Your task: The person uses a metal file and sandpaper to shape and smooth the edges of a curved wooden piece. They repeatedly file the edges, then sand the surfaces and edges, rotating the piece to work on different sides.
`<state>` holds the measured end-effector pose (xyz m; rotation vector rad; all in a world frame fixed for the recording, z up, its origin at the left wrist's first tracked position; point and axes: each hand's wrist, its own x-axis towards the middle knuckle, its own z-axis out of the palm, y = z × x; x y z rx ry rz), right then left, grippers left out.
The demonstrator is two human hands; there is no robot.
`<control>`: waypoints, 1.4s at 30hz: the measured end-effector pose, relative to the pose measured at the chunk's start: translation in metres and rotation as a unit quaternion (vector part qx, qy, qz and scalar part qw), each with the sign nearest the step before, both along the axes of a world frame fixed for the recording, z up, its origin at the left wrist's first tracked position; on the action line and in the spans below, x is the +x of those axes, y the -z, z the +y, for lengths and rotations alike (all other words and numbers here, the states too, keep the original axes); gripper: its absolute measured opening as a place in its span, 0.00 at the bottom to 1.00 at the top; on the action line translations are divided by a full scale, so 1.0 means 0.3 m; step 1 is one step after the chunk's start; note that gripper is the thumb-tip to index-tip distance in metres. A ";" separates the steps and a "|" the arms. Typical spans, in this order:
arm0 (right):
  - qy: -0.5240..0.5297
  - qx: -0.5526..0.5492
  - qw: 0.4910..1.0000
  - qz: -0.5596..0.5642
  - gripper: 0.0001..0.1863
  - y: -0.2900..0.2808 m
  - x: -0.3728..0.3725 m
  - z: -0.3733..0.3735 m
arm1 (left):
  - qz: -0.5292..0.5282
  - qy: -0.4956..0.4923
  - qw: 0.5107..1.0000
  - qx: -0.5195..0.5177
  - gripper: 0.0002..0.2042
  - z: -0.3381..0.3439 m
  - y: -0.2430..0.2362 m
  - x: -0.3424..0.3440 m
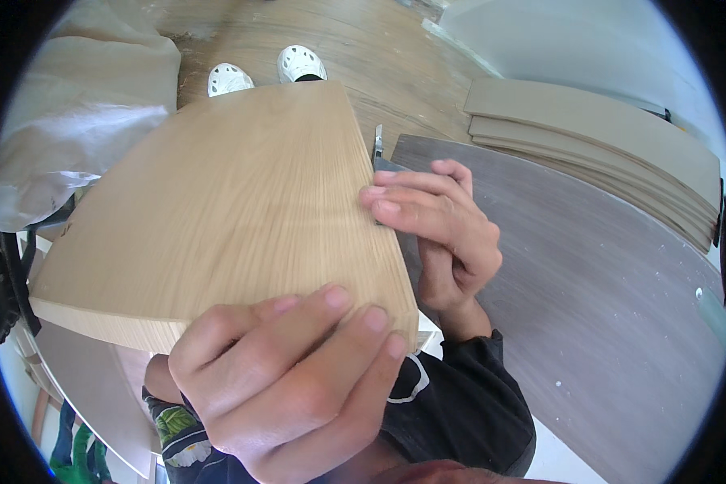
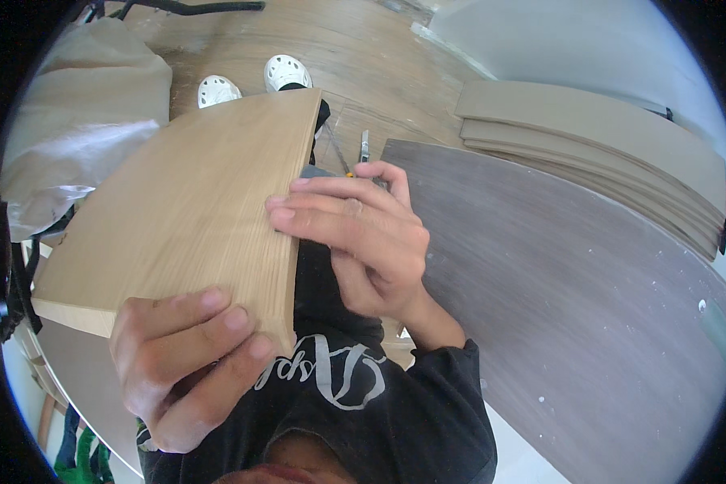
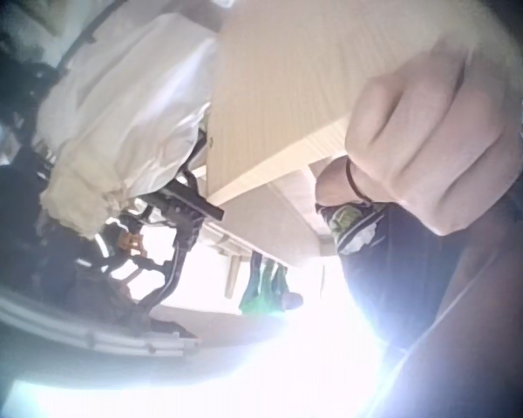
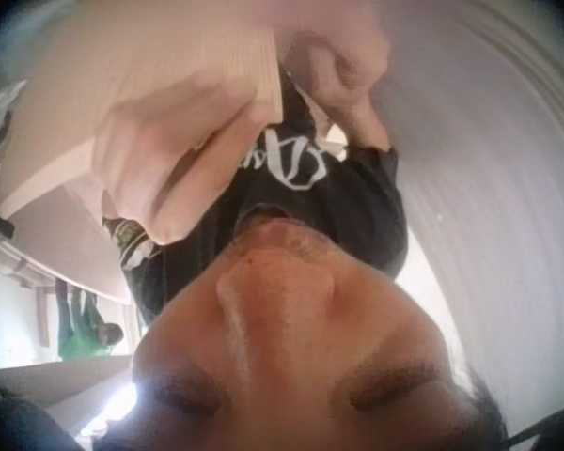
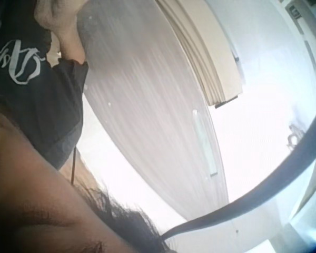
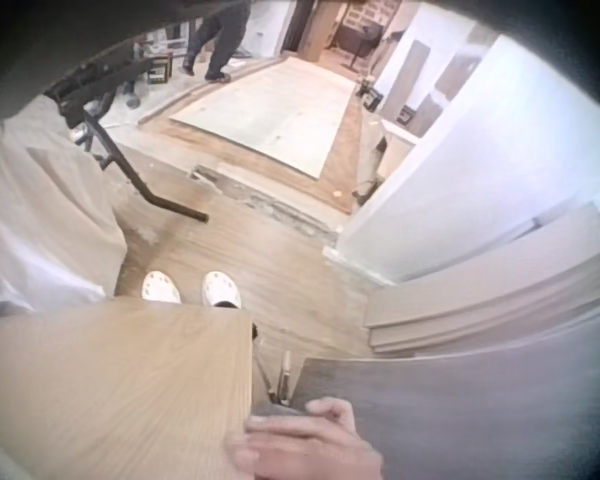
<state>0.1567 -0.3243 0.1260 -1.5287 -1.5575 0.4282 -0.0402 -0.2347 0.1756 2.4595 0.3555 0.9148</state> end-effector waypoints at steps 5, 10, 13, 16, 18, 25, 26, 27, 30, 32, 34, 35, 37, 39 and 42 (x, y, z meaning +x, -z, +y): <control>0.016 -0.008 1.000 -0.008 0.22 -0.019 -0.010 0.000 | -0.021 0.011 1.000 0.004 0.10 0.006 0.021 0.005; -0.007 0.073 0.997 -0.015 0.21 -0.024 -0.015 -0.025 | 0.003 0.019 1.000 -0.015 0.11 0.009 0.004 -0.007; 0.030 -0.007 0.999 -0.011 0.21 -0.037 -0.019 -0.033 | 0.011 0.028 1.000 -0.003 0.12 0.014 0.005 -0.008; 0.015 0.003 1.000 -0.013 0.21 -0.055 -0.021 -0.028 | 0.010 0.030 1.000 -0.003 0.13 0.021 -0.001 -0.007; 0.009 -0.001 1.000 -0.009 0.21 -0.063 -0.020 -0.022 | 0.033 0.034 0.999 -0.004 0.13 0.027 -0.014 -0.006; 0.000 -0.020 1.000 -0.008 0.16 -0.092 -0.017 -0.052 | 0.000 0.020 1.000 -0.007 0.11 0.031 -0.011 0.003; 0.001 -0.031 0.999 -0.021 0.15 -0.093 -0.016 -0.055 | -0.002 0.022 1.000 0.000 0.11 0.027 -0.003 0.004; 0.015 -0.067 0.997 -0.034 0.15 -0.095 -0.017 -0.058 | -0.004 0.022 1.000 0.008 0.11 0.025 0.005 0.005; -0.001 -0.027 1.000 0.014 0.14 -0.100 -0.024 -0.058 | -0.020 0.007 1.000 0.004 0.11 0.013 0.021 0.006; 0.013 -0.021 1.000 -0.002 0.14 -0.099 -0.029 -0.054 | -0.036 -0.007 0.999 -0.002 0.11 0.005 0.026 0.012; 0.013 -0.014 1.000 0.001 0.14 -0.096 -0.034 -0.051 | -0.044 -0.022 0.999 0.011 0.11 0.001 0.032 0.017; 0.012 -0.012 1.000 0.015 0.14 -0.095 -0.036 -0.050 | -0.051 -0.027 0.998 0.001 0.11 0.001 0.035 0.020; 0.021 -0.015 1.000 0.012 0.13 -0.093 -0.036 -0.052 | -0.060 -0.030 0.998 0.007 0.10 0.002 0.040 0.023; 0.049 -0.059 0.997 -0.024 0.13 -0.095 -0.038 -0.059 | -0.069 -0.027 0.997 0.002 0.10 0.001 0.044 0.022; 0.025 0.021 0.999 -0.001 0.14 -0.104 -0.048 -0.077 | -0.071 -0.027 0.997 0.003 0.10 -0.003 0.046 0.016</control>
